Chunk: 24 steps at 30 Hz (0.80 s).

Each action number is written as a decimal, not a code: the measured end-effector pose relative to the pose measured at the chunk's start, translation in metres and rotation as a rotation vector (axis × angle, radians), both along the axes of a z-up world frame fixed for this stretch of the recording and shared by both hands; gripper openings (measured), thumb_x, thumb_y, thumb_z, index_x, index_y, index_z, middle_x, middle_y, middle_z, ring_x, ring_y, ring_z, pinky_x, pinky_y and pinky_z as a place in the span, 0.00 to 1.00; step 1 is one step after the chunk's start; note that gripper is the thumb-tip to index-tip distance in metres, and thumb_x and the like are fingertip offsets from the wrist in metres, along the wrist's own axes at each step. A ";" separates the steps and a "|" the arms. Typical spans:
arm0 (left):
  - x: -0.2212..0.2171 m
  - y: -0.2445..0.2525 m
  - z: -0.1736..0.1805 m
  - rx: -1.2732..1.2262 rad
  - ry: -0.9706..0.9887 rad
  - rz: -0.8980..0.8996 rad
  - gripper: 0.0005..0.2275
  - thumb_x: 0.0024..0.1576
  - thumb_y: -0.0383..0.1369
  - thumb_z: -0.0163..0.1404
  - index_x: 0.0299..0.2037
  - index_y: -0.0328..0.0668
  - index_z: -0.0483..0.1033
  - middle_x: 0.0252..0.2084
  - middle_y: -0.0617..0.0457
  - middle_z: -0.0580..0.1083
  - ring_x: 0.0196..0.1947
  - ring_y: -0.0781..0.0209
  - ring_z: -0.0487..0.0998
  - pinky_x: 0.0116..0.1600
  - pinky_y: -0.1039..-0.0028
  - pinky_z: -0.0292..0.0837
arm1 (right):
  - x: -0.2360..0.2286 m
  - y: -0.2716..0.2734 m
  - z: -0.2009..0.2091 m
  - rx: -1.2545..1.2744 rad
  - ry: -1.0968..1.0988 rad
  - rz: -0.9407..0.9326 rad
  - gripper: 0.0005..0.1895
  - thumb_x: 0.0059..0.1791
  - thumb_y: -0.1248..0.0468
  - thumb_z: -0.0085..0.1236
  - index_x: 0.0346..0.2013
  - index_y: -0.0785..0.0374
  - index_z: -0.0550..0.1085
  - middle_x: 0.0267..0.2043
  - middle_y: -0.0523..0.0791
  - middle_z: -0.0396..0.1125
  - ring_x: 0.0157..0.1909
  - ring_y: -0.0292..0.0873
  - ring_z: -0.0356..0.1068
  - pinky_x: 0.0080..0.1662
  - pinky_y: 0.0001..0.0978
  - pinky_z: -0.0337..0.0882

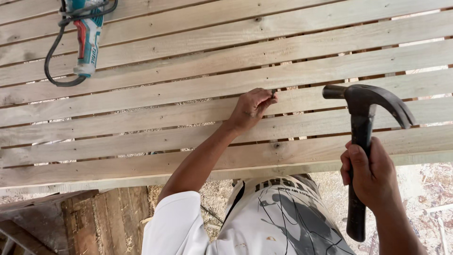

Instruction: The person hammers multiple nails into a wooden pallet structure using a hammer while holding the nails in place by hand.

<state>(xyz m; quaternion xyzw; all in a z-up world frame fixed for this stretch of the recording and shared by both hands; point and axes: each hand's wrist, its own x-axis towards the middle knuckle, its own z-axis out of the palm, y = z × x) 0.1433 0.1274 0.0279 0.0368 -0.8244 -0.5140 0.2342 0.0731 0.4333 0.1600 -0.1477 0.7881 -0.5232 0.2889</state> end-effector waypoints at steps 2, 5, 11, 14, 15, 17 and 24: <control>0.002 0.005 0.000 -0.060 0.006 0.027 0.04 0.60 0.25 0.57 0.42 0.33 0.78 0.39 0.47 0.80 0.38 0.56 0.83 0.42 0.73 0.81 | 0.006 0.001 0.002 0.055 0.046 0.034 0.12 0.59 0.60 0.40 0.42 0.68 0.65 0.23 0.45 0.62 0.19 0.35 0.62 0.22 0.29 0.63; 0.001 0.006 -0.002 -0.088 -0.009 0.043 0.03 0.60 0.25 0.57 0.41 0.33 0.78 0.37 0.48 0.80 0.37 0.56 0.83 0.41 0.72 0.82 | 0.006 -0.001 0.002 0.071 0.117 0.093 0.13 0.59 0.60 0.41 0.41 0.68 0.66 0.21 0.44 0.63 0.18 0.35 0.63 0.21 0.29 0.63; 0.000 0.005 -0.003 -0.147 0.008 0.058 0.04 0.59 0.24 0.58 0.40 0.34 0.77 0.37 0.48 0.80 0.37 0.55 0.83 0.41 0.71 0.81 | 0.011 -0.006 0.007 0.120 0.133 0.139 0.13 0.58 0.59 0.43 0.40 0.68 0.66 0.20 0.44 0.64 0.17 0.35 0.65 0.20 0.29 0.64; 0.001 0.006 -0.003 -0.158 0.015 0.070 0.05 0.58 0.24 0.59 0.40 0.33 0.77 0.37 0.47 0.80 0.36 0.53 0.83 0.40 0.69 0.80 | 0.010 -0.015 0.017 0.083 0.179 0.176 0.12 0.58 0.59 0.43 0.40 0.67 0.66 0.20 0.44 0.65 0.17 0.35 0.65 0.20 0.29 0.65; 0.000 0.005 -0.003 -0.159 0.021 0.070 0.05 0.58 0.24 0.60 0.40 0.33 0.77 0.37 0.46 0.80 0.36 0.53 0.83 0.40 0.69 0.80 | 0.009 -0.019 0.022 0.060 0.207 0.191 0.12 0.58 0.60 0.42 0.40 0.67 0.66 0.21 0.44 0.65 0.17 0.35 0.65 0.20 0.29 0.66; -0.002 0.005 -0.004 -0.163 0.040 0.068 0.05 0.58 0.24 0.60 0.40 0.33 0.78 0.38 0.46 0.80 0.37 0.53 0.83 0.41 0.70 0.80 | 0.007 -0.023 0.039 -0.093 0.223 0.141 0.13 0.60 0.59 0.43 0.42 0.67 0.64 0.24 0.45 0.64 0.21 0.35 0.63 0.24 0.29 0.64; -0.002 0.007 -0.009 -0.146 0.056 0.063 0.05 0.57 0.24 0.60 0.41 0.33 0.79 0.39 0.46 0.81 0.39 0.54 0.83 0.43 0.70 0.82 | 0.007 -0.024 0.064 -0.381 0.385 0.008 0.20 0.66 0.52 0.40 0.43 0.68 0.62 0.30 0.44 0.62 0.26 0.35 0.61 0.31 0.28 0.68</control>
